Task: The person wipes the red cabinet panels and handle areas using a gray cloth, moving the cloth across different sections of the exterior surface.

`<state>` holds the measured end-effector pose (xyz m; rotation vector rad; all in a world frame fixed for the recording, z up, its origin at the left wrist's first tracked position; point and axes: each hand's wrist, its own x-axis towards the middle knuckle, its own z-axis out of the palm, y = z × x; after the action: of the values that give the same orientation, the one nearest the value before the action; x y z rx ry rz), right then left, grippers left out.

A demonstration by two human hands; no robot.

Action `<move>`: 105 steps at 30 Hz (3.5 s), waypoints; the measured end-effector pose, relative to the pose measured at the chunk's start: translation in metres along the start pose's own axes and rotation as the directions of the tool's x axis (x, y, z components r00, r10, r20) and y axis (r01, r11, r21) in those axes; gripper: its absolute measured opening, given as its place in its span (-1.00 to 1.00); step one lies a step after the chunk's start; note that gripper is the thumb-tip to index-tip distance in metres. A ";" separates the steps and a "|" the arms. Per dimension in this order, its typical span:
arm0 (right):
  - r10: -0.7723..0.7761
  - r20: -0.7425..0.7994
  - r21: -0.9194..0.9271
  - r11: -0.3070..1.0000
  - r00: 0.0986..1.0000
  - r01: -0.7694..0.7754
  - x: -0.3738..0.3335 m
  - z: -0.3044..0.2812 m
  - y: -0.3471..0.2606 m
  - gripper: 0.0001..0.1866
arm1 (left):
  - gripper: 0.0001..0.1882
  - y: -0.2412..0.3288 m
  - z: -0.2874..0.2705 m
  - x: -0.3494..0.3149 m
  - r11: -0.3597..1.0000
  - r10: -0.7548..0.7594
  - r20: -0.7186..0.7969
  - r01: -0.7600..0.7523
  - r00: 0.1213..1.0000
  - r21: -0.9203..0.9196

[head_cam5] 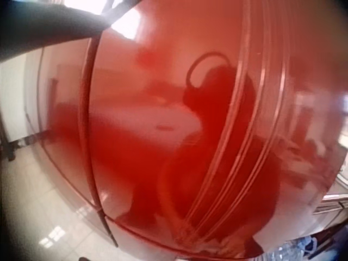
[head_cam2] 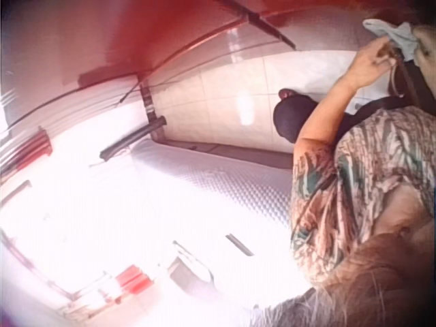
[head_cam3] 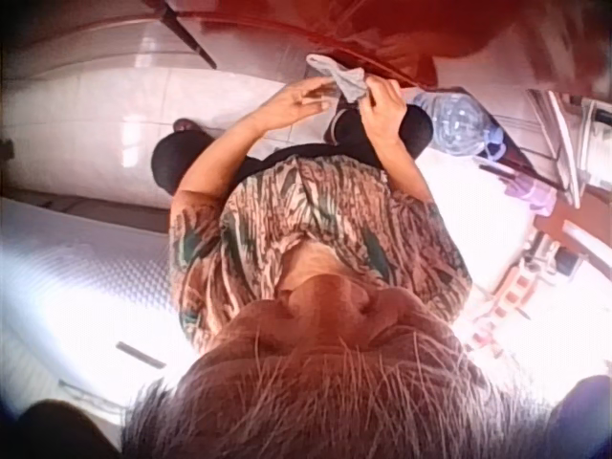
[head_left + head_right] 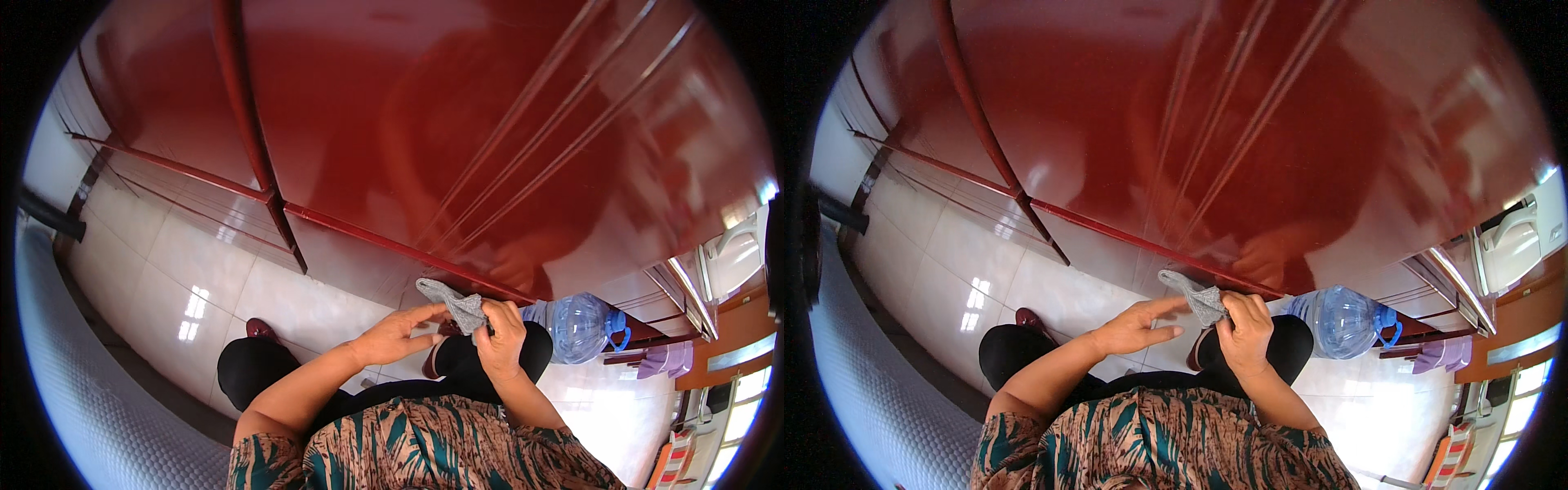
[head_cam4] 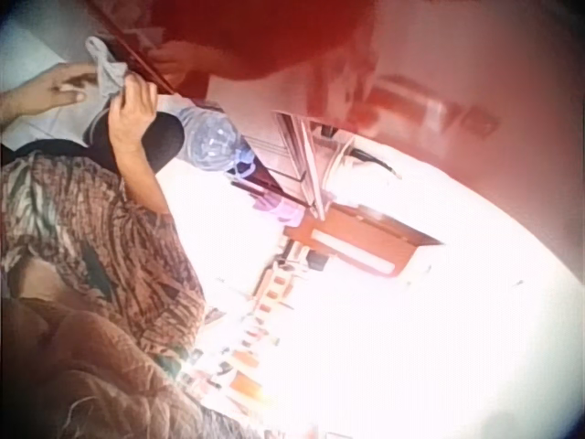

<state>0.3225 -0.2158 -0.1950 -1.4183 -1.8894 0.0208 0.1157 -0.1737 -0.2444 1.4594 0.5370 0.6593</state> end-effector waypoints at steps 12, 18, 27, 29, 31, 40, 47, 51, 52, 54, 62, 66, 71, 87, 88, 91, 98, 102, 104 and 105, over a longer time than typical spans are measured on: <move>0.352 0.510 0.542 0.577 0.785 -0.611 -0.031 0.006 -0.011 -0.75 | -0.64 0.002 -0.006 0.015 0.949 0.048 -0.105 -0.012 0.993 0.315; 0.558 0.540 0.667 0.174 0.630 -0.725 -0.002 0.021 -0.001 -0.56 | -0.69 0.027 -0.016 0.013 0.949 0.013 -0.126 0.028 0.992 0.315; 0.541 0.464 0.700 0.261 0.701 -0.664 0.008 0.065 -0.018 -0.65 | -0.76 0.058 -0.069 -0.032 0.888 0.050 -0.235 0.064 0.971 0.455; 0.451 0.550 0.672 0.259 0.703 -0.693 0.009 0.094 -0.013 -0.64 | -0.77 0.064 -0.080 -0.047 0.881 -0.011 -0.370 0.185 0.929 0.436; 0.375 0.613 0.618 0.321 0.695 -0.718 0.028 0.119 -0.032 -0.55 | -0.80 0.067 -0.089 -0.064 0.879 0.002 -0.506 0.241 0.862 0.413; 0.165 0.621 0.726 0.249 0.766 -0.642 0.074 0.227 -0.106 -0.48 | -0.82 0.065 -0.120 -0.088 0.976 0.036 -0.930 -0.211 0.367 -0.045; 0.244 0.676 0.608 0.349 0.696 -0.713 0.024 0.105 -0.018 -0.51 | -0.80 0.065 -0.114 -0.076 0.976 -0.012 -0.913 -0.193 0.407 -0.099; 0.447 0.517 0.525 0.507 0.730 -0.683 -0.004 0.002 0.020 -0.46 | -0.81 0.065 -0.103 -0.073 0.967 -0.052 -0.883 -0.197 0.467 -0.160; 0.478 0.471 0.477 0.569 0.741 -0.670 -0.009 -0.021 0.023 -0.44 | -0.81 0.066 -0.099 -0.072 0.965 -0.052 -0.875 -0.201 0.481 -0.168; 0.582 0.295 0.437 0.624 0.758 -0.648 -0.020 -0.049 0.035 -0.43 | -0.81 0.071 -0.090 -0.066 0.961 -0.044 -0.853 -0.211 0.521 -0.179; 0.511 0.469 0.461 0.554 0.720 -0.693 0.014 0.026 -0.001 -0.55 | -0.82 0.070 -0.096 -0.068 0.952 0.033 -0.902 -0.288 0.431 -0.103; 0.285 0.580 0.430 0.688 0.763 -0.584 0.047 0.118 -0.043 -0.49 | -0.81 0.069 -0.110 -0.076 0.950 0.040 -0.939 -0.306 0.341 -0.071; 0.100 0.572 0.526 0.717 0.814 -0.458 0.091 0.189 -0.102 -0.54 | -0.82 0.068 -0.122 -0.076 0.947 0.063 -0.955 -0.319 0.289 -0.034; 0.611 0.702 -0.434 0.775 0.367 -0.460 -0.110 0.170 0.131 -0.31 | -0.81 0.072 -0.107 -0.070 0.940 0.005 -0.911 -0.311 0.413 -0.137; 0.641 0.698 -0.484 0.751 0.319 -0.449 -0.114 0.170 0.137 -0.30 | -0.81 0.073 -0.105 -0.069 0.939 0.012 -0.904 -0.316 0.428 -0.137; 0.658 0.706 -0.548 0.742 0.262 -0.386 -0.119 0.194 0.150 -0.32 | -0.81 0.076 -0.106 -0.067 0.922 -0.006 -0.881 -0.339 0.473 -0.188; 0.328 0.913 -0.140 0.809 0.241 -0.571 -0.048 0.291 0.051 -0.43 | -0.82 0.063 -0.110 -0.069 0.908 -0.018 -0.904 -0.372 0.427 -0.193; 0.090 0.887 0.357 0.490 0.453 -0.795 -0.014 0.348 0.004 -0.52 | -0.82 0.063 -0.109 -0.067 0.901 -0.031 -0.892 -0.375 0.450 -0.220; 0.075 0.878 0.407 0.403 0.473 -0.820 -0.001 0.361 -0.001 -0.50 | -0.82 0.068 -0.109 -0.061 0.874 -0.058 -0.864 -0.393 0.500 -0.286; 0.093 0.906 0.325 0.474 0.414 -0.818 0.002 0.360 -0.015 -0.49 | -0.82 0.066 -0.110 -0.064 0.888 -0.066 -0.869 -0.368 0.490 -0.275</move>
<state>0.1050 -0.0728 -0.4436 -1.3565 -1.5212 1.9053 -0.0115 -0.1392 -0.1886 0.6408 0.9609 1.6003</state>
